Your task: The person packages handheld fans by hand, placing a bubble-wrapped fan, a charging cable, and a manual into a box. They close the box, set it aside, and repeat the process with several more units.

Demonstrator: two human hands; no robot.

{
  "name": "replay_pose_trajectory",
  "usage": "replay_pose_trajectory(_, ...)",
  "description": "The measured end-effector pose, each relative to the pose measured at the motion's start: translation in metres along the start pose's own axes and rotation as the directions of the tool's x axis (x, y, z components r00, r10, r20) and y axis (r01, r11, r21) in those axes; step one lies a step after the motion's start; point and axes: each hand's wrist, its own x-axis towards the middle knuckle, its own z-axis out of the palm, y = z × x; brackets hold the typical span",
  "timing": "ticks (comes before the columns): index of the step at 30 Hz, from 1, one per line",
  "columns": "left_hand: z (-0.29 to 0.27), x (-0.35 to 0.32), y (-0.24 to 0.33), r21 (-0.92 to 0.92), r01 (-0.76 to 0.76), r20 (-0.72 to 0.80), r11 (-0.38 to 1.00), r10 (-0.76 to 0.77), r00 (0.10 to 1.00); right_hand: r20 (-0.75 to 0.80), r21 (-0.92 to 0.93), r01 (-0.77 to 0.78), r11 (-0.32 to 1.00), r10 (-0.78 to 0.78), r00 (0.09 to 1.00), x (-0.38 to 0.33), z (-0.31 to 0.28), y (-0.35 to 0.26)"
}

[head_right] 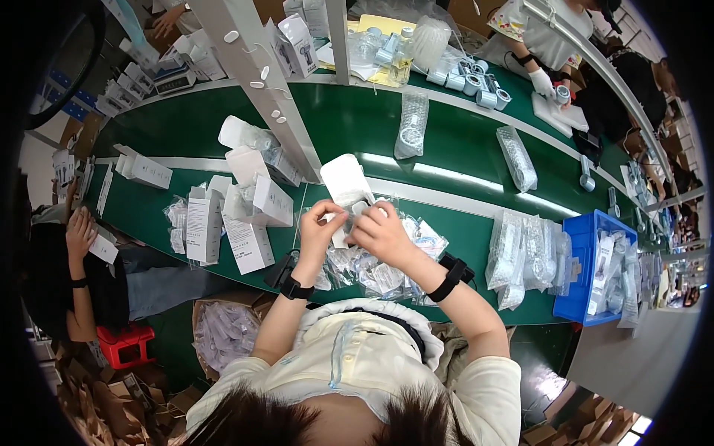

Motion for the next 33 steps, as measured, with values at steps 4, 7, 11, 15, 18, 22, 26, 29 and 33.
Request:
replay_pose_trajectory(4,0.002,-0.014,0.007,-0.473,-0.057,0.048,0.879,0.091,0.995,0.19,0.17,0.004,0.985,-0.036,0.981,-0.004,0.001,-0.011)
replay_pose_trajectory(7,-0.009,-0.025,-0.015,-0.404,-0.156,0.108,0.901,0.216,0.97,0.012,0.513,-0.163,0.843,0.183,0.983,-0.002,-0.01,-0.007)
replay_pose_trajectory(11,-0.007,-0.025,-0.037,0.208,-0.275,0.246,0.939,0.222,0.944,-0.104,0.917,-0.275,0.29,0.838,0.536,-0.015,0.008,0.029)
replay_pose_trajectory(15,-0.007,-0.033,-0.024,0.386,-0.318,0.111,0.866,0.298,0.948,0.025,0.602,-0.71,0.365,0.881,0.473,-0.017,0.068,0.099)
replay_pose_trajectory(18,-0.041,-0.07,0.0,0.105,-0.123,0.046,0.987,0.119,0.992,0.204,0.131,-0.631,0.765,0.602,0.772,0.0,0.127,0.083)
replay_pose_trajectory(22,-0.072,-0.079,0.0,0.331,-0.145,0.071,0.932,0.129,0.989,0.666,0.076,-0.186,0.98,0.089,0.741,-0.002,0.151,0.032)
replay_pose_trajectory(26,-0.049,-0.039,0.001,0.45,-0.185,-0.212,0.874,0.305,0.928,0.752,0.06,-0.23,0.971,0.108,0.65,-0.047,0.117,0.024)
replay_pose_trajectory(29,-0.03,0.003,-0.003,0.523,-0.257,-0.203,0.813,0.411,0.889,0.675,0.076,-0.302,0.95,0.174,0.717,-0.081,0.073,0.026)
replay_pose_trajectory(33,-0.017,0.029,-0.024,0.503,-0.264,-0.236,0.823,0.424,0.874,0.662,0.138,-0.451,0.882,0.256,0.704,-0.077,0.036,0.022)
